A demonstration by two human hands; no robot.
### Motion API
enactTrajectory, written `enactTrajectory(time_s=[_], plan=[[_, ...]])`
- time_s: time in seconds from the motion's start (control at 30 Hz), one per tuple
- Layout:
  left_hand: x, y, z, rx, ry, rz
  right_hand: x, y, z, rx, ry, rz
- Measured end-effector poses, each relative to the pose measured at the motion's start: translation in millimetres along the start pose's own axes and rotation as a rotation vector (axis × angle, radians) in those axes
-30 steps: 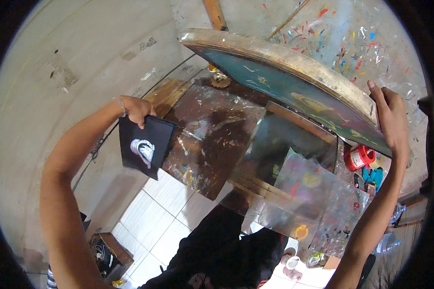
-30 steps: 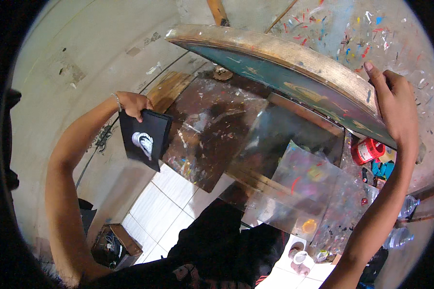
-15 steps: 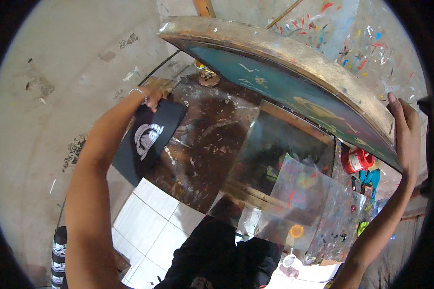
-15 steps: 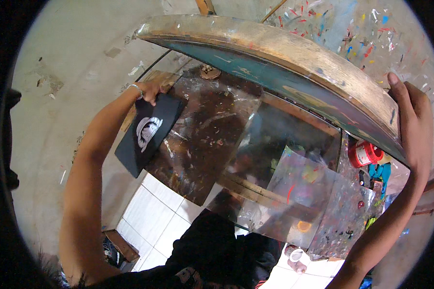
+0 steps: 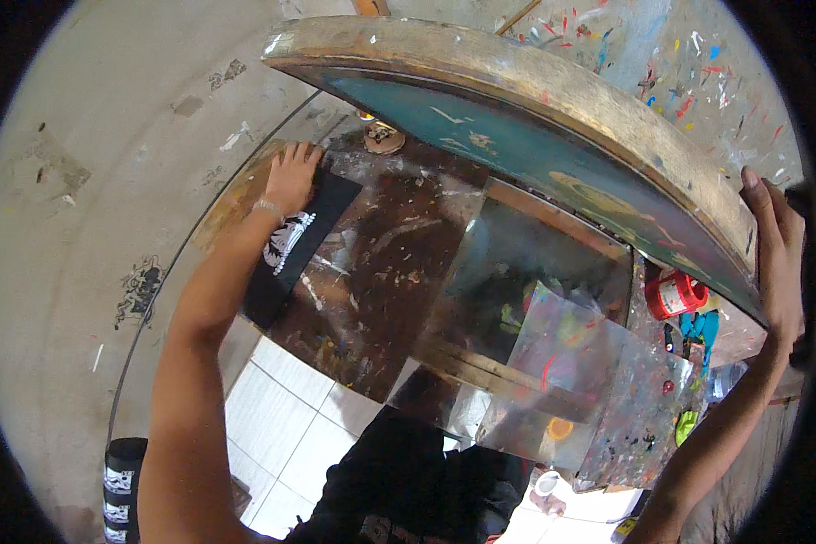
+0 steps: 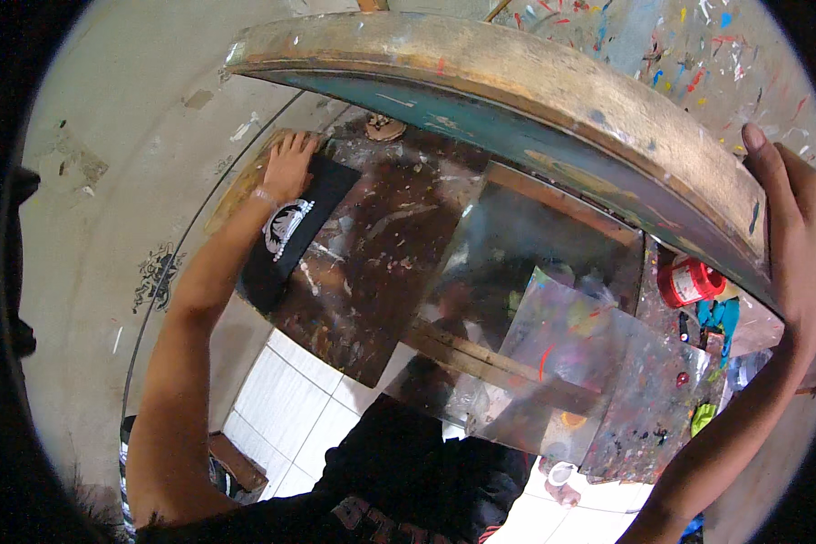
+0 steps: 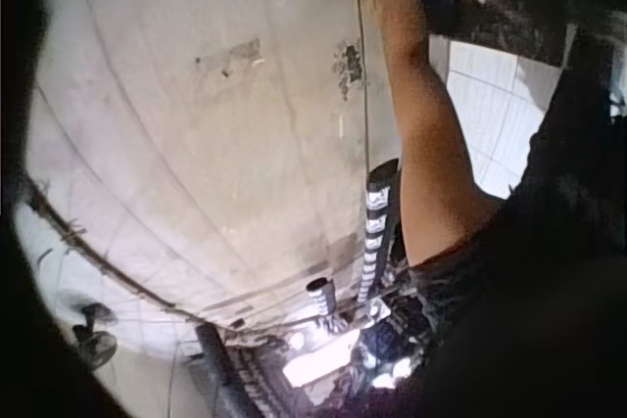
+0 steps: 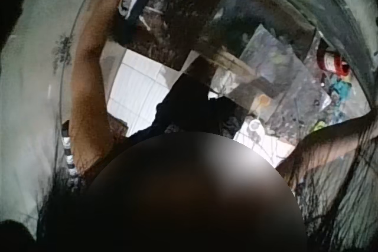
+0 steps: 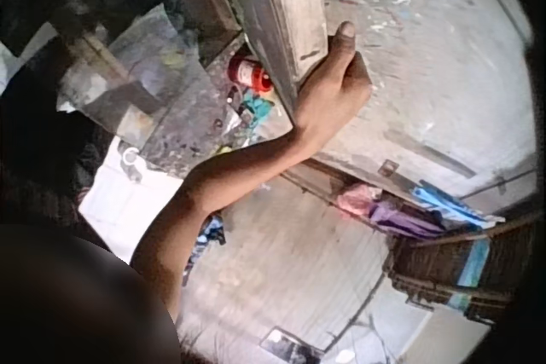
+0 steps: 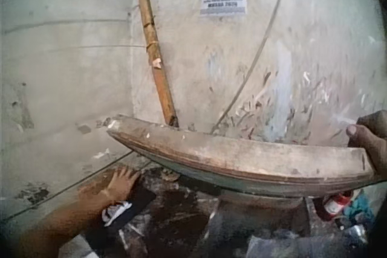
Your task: The person prepares a screen printing frame by applying clear tape to the mesh, then uses a brush to apply white ink to the taped area. They then apply red ink and use a squeegee to spread it across the mesh. Finally, they place a black t-shirt under the screen to prepare for printing.
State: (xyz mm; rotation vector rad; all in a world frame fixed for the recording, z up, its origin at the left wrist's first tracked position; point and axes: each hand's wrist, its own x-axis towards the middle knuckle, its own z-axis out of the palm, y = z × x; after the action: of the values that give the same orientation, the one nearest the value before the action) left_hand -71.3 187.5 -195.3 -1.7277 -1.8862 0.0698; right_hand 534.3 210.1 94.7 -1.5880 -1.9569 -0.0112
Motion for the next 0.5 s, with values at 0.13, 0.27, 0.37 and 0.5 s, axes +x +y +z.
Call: enactTrajectory(time_s=[0.13, 0.27, 0.37, 0.5], plan=[[-88, 31, -50, -0.455, -0.194, -0.231, -1, -3, 2, 0.062, 0.045, -0.001], [-132, 45, -66, -0.528, -0.170, -0.341, -4, -15, -1, -0.114, 0.029, -0.043], [-135, 43, -64, -0.610, -0.239, -0.417, -6, -26, -2, -0.113, 0.009, -0.037], [-126, 37, -63, -0.565, -0.359, -0.375, -9, -37, 0, -0.098, 0.103, -0.133]])
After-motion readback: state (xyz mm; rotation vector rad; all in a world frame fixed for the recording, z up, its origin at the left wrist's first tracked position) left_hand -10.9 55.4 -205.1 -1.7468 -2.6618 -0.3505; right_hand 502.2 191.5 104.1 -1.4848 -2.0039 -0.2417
